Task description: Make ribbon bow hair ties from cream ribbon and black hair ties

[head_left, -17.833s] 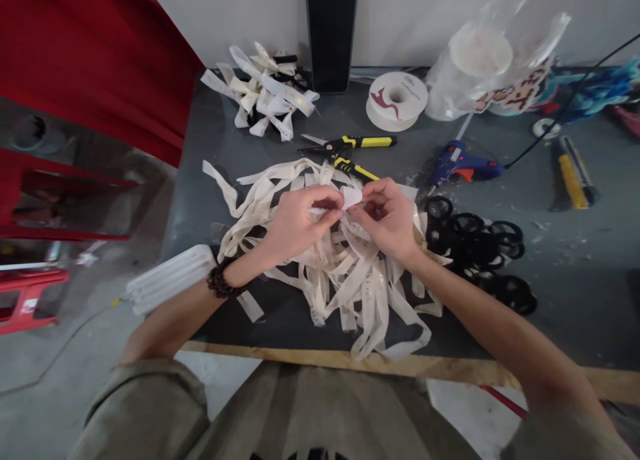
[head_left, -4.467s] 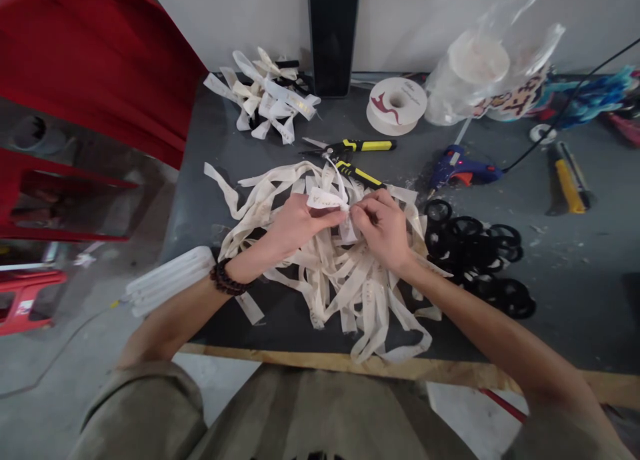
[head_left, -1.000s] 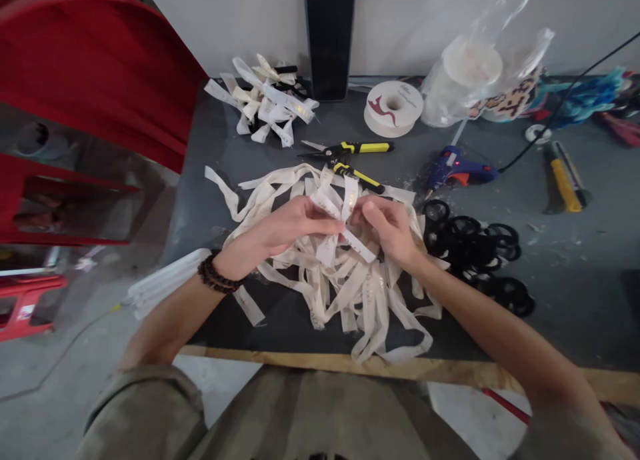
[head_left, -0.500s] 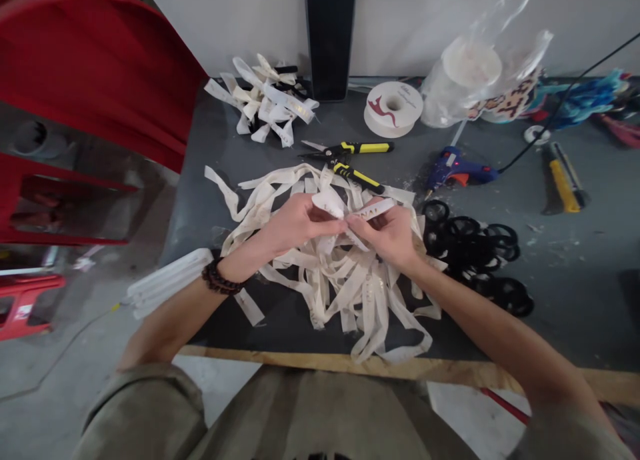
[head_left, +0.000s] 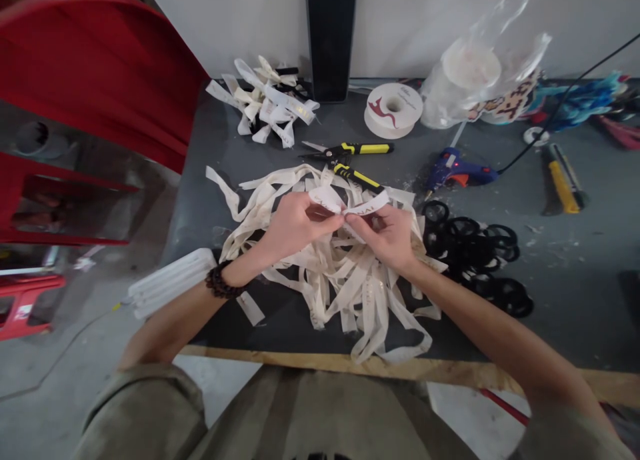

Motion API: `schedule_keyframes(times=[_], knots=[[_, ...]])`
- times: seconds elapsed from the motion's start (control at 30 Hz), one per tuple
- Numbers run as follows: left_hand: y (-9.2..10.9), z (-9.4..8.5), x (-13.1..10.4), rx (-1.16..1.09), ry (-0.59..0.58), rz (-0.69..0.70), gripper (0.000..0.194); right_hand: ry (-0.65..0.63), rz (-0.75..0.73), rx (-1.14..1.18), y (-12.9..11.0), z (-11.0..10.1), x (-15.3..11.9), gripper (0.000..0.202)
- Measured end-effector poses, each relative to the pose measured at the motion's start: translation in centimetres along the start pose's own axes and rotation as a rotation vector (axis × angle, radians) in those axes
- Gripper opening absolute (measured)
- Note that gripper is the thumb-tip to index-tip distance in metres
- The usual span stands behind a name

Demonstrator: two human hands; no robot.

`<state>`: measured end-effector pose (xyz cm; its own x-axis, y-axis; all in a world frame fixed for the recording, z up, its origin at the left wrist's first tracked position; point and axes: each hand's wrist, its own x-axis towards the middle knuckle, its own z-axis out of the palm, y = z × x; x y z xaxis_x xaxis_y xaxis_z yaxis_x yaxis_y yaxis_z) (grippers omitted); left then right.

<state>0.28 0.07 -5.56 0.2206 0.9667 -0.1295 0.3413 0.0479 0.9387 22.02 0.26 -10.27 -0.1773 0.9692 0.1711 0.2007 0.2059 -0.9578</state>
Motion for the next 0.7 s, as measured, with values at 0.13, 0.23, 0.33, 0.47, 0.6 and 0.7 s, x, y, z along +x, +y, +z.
schedule_keyframes(times=[0.13, 0.23, 0.33, 0.47, 0.6, 0.7], knots=[[0.2, 0.3, -0.1, -0.074, -0.022, 0.045, 0.014, -0.017, 0.009, -0.002, -0.3, 0.1, 0.1, 0.025], [0.2, 0.6, -0.2, -0.082, 0.046, 0.098, 0.009, -0.042, 0.012, 0.0, -0.3, 0.0, 0.1, 0.025], [-0.1, 0.9, -0.2, -0.136, 0.105, 0.091, 0.008, -0.049, -0.007, 0.013, -0.1, 0.0, 0.1, 0.026], [-0.4, 1.3, -0.3, -0.232, 0.125, -0.016, 0.007, -0.067, -0.04, 0.039, -0.2, -0.1, 0.1, 0.026], [0.3, 1.1, -0.5, -0.077, 0.11, -0.087, 0.011, -0.083, -0.083, 0.045, 0.0, -0.2, -0.1, 0.026], [0.9, 0.6, -0.4, 0.139, 0.038, -0.072, 0.026, -0.089, -0.008, 0.116, 0.1, -0.2, -0.1, 0.035]])
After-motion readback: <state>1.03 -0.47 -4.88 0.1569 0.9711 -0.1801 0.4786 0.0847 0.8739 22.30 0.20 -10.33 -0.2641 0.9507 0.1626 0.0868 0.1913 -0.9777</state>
